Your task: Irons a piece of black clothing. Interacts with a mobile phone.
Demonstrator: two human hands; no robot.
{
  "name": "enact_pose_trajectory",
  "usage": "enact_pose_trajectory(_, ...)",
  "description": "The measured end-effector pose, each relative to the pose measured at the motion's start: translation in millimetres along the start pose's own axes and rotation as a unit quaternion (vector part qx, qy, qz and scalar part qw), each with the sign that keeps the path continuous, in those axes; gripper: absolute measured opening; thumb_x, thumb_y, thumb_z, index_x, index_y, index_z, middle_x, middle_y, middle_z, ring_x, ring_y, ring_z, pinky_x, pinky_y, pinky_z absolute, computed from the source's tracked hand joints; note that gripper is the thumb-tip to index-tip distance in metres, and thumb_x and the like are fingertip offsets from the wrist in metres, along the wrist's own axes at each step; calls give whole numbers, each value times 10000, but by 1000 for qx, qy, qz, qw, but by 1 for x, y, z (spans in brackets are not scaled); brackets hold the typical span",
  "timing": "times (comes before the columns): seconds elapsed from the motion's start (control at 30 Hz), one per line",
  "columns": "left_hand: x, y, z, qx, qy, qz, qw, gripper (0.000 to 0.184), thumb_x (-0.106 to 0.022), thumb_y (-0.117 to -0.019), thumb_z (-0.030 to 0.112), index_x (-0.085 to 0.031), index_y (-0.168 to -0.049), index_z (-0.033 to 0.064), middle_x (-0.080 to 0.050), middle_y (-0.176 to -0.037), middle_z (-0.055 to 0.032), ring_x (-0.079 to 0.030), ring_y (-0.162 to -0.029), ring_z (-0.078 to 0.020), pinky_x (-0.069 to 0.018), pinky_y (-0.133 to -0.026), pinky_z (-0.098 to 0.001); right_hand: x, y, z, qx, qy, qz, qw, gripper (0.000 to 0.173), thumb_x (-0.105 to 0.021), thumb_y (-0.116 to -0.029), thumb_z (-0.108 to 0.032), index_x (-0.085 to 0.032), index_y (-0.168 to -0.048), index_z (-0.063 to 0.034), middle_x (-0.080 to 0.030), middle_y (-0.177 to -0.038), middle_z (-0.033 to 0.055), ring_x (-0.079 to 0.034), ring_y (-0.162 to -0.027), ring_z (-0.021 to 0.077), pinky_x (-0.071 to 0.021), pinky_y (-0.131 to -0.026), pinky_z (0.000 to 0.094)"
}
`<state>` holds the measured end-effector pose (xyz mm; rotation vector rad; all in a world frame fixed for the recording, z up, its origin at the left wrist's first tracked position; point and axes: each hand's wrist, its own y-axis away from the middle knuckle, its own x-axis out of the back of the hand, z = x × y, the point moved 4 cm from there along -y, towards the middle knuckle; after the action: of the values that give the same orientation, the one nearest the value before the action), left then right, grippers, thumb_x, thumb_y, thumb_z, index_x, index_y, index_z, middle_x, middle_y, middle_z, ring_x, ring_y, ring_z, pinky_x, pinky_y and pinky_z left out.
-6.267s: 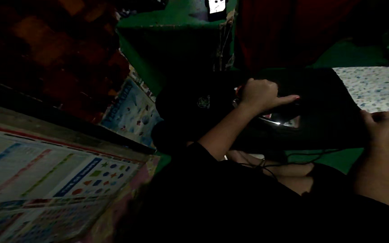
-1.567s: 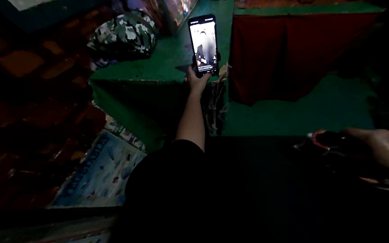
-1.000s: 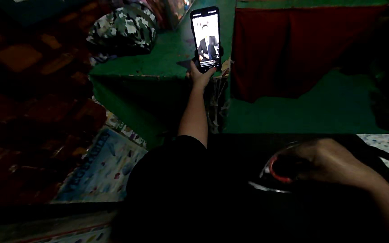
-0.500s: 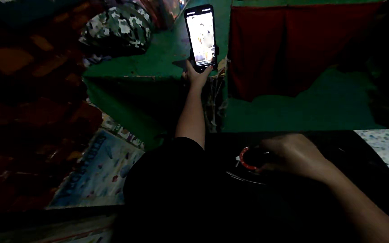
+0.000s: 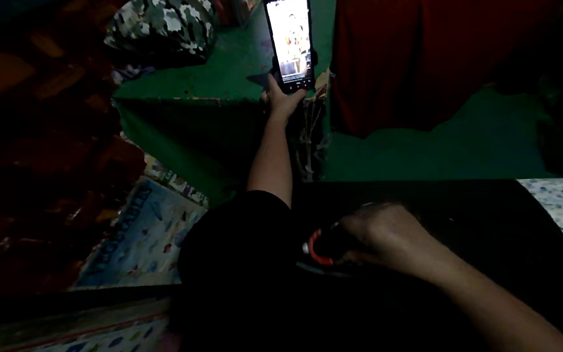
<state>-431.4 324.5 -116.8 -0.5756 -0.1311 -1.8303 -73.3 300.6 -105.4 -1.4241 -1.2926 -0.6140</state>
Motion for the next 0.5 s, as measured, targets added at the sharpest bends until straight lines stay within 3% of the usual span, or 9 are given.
enact_pose_trajectory(0.1, 3, -1, -1, -15, 25, -33, 999, 1110, -883, -776, 292, -191, -1633, 158, -332, -1577, -300, -355, -1433, -452, -377, -1133, -548, -6, -16, 6, -94, 57, 33, 993, 382, -826, -830, -417, -699, -913, -66, -663, -710, 88, -694, -644, 288, -554, -535, 472)
enact_pose_trajectory(0.23, 6, -2, -1, -37, 33, -58, 997, 1130, -878, -783, 248, -146, -1635, 125, -344, -1590, -269, -337, -1460, -422, -361, -1166, -500, -2, -6, 10, 36, 3, -23, 999, 355, -810, -800, -426, -701, -873, -96, -653, -686, 43, -670, -631, 220, -541, -563, 430)
enact_pose_trajectory(0.3, 5, -2, 0, -43, 35, -55, 997, 1141, -878, -781, 245, -139, -1639, 107, -329, -1596, -279, -322, -1467, -432, -350, -1175, -501, 2, 0, 11, 56, -31, -42, 997, 335, -822, -772, -419, -709, -851, -113, -675, -704, 30, -675, -660, 208, -545, -596, 442)
enact_pose_trajectory(0.4, 5, -1, -2, -30, 40, -58, 997, 1129, -869, -797, 273, -134, -1641, 124, -274, -1603, -312, -311, -1461, -453, -356, -1162, -513, 6, -2, 22, -47, -5, -9, 999, 338, -829, -801, -407, -714, -876, -97, -670, -704, 46, -675, -638, 220, -550, -567, 448)
enact_pose_trajectory(0.5, 5, -3, -3, -16, 63, -56, 996, 1014, -815, -847, 315, -193, -1638, 191, -285, -1602, -296, -317, -1454, -450, -375, -1129, -550, 11, -14, 38, -188, 76, 15, 979, 384, -856, -836, -375, -683, -936, -46, -661, -741, 120, -686, -670, 324, -541, -564, 520)
